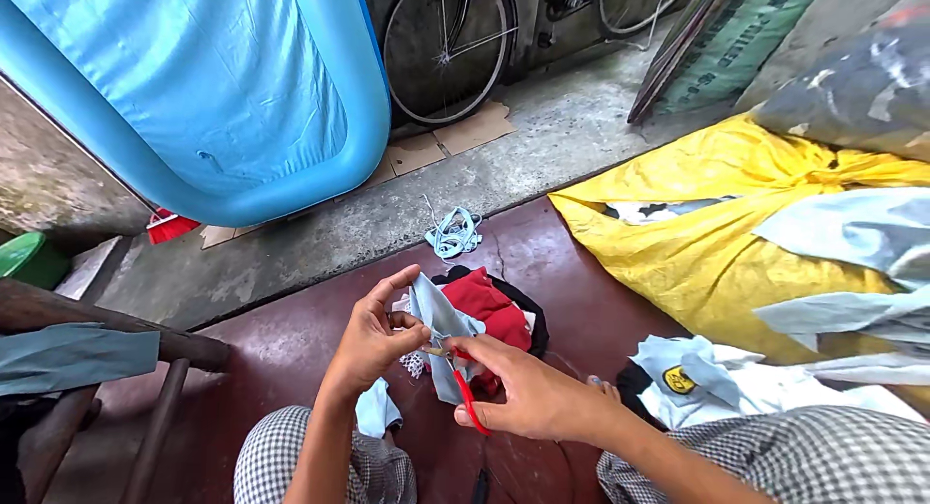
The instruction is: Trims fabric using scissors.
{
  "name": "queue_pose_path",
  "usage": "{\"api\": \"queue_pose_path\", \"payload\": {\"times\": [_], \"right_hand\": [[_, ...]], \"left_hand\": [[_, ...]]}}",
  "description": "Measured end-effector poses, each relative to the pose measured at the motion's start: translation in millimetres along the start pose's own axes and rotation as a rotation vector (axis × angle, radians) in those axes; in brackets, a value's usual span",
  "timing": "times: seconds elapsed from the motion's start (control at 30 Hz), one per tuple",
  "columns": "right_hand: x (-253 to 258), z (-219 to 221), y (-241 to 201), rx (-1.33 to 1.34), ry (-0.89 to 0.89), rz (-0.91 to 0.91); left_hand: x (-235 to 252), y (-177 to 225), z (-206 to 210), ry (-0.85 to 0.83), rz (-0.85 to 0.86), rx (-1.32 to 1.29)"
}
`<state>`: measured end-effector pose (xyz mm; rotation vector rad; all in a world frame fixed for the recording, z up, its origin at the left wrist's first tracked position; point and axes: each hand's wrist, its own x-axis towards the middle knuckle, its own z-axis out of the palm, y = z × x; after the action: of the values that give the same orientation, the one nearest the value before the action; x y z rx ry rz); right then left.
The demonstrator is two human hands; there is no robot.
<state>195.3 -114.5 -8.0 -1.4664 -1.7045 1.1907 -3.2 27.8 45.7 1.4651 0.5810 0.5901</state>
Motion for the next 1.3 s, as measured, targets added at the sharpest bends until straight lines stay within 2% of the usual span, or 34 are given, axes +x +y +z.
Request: {"api": "queue_pose_path", "payload": {"times": [0.17,0.27,0.53,0.67,0.87,1.0,1.3], "right_hand": [[-2,2,-2,-0.051,0.094,-0.020],[-4,1,-3,-0.051,0.063,-0.021],[-4,-1,-4,0.348,-0.116,-0.085],[-4,1,-5,0.421,-0.128,-0.074],[-3,7,-4,0.468,-0.089,-0.019],[-1,8,-4,0.439,-0.113,-0.052],[2,4,-3,0.376,-0.044,-0.078]], "left_hand": [[0,0,0,0.011,0.026,-0.012],[1,-3,2,0.015,0.045,-0.006],[2,-4,5,0.040,0.068,0.001],[2,-5,5,0.052,0.069,0.004],[3,-4,5,0.085,0.071,0.017],[3,-7,8,0.081,0.081,0.021],[3,-7,15,0.091,0.093,-0.003]]}}
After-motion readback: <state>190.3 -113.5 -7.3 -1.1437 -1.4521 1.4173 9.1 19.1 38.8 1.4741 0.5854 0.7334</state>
